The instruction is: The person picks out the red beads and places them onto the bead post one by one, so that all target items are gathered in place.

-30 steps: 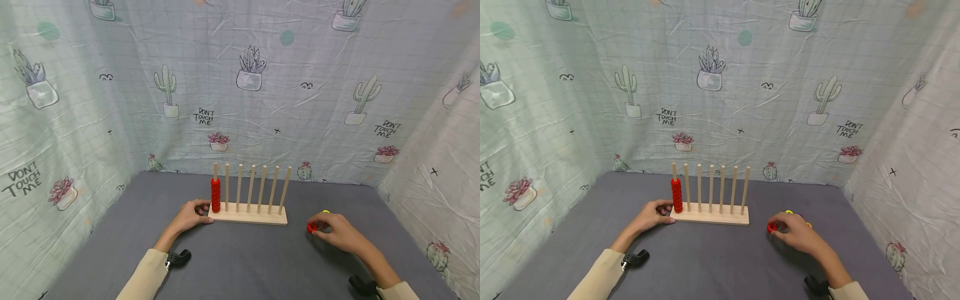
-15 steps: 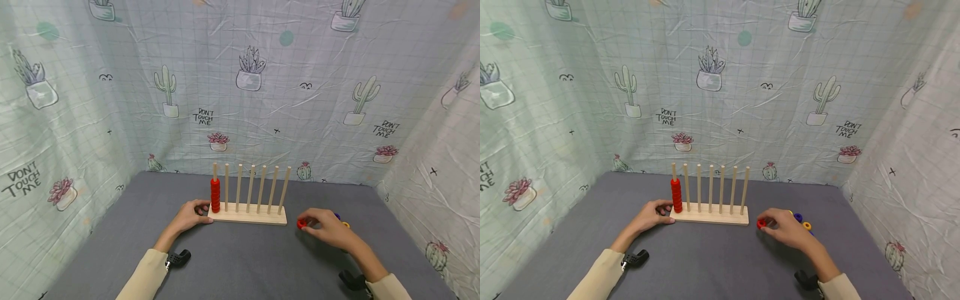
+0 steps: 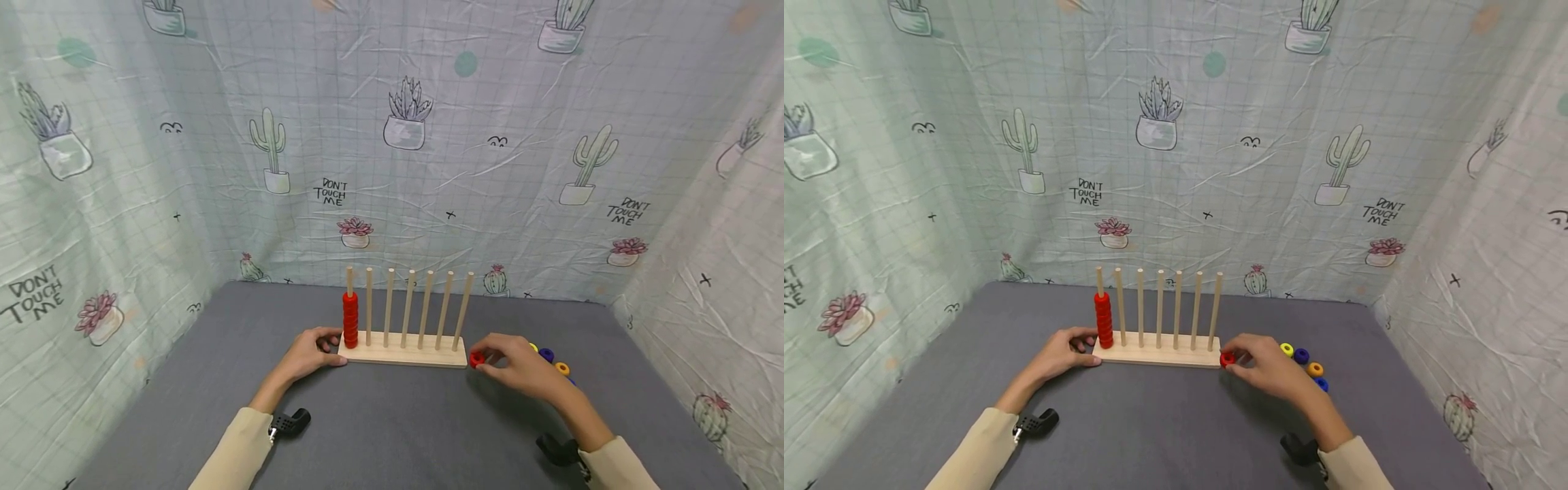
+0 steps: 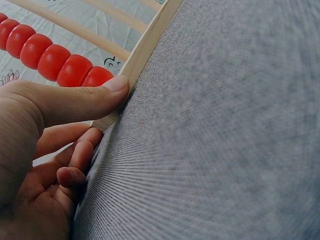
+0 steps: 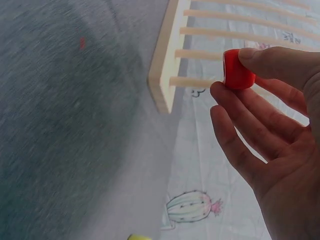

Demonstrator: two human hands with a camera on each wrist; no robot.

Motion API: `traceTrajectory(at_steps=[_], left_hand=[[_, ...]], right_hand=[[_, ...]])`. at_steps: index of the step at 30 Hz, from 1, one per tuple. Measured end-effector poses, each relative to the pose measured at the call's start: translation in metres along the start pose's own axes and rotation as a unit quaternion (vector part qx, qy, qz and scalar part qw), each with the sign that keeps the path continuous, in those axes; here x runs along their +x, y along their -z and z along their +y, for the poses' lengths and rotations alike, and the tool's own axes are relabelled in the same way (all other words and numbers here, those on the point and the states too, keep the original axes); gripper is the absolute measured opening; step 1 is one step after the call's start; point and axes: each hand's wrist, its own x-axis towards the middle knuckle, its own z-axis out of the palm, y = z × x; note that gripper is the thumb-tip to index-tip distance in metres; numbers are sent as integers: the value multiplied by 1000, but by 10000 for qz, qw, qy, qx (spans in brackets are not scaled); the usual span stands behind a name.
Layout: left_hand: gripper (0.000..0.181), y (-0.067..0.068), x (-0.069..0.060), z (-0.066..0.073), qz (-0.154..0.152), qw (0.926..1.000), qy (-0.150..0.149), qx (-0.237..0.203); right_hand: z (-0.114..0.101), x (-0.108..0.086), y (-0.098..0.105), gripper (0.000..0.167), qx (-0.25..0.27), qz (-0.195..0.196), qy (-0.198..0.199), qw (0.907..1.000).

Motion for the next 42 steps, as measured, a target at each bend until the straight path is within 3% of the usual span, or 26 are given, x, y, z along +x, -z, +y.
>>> traceTrajectory(at_steps=[13, 42], left_hand=[[67, 0, 0, 1, 32, 10000, 59, 11], [67, 0, 0, 0, 52, 10000, 77, -8]], right_hand=[[-11, 21, -4, 26, -31, 26, 290, 9996], [-33, 48, -12, 28, -103, -164, 316, 9993]])
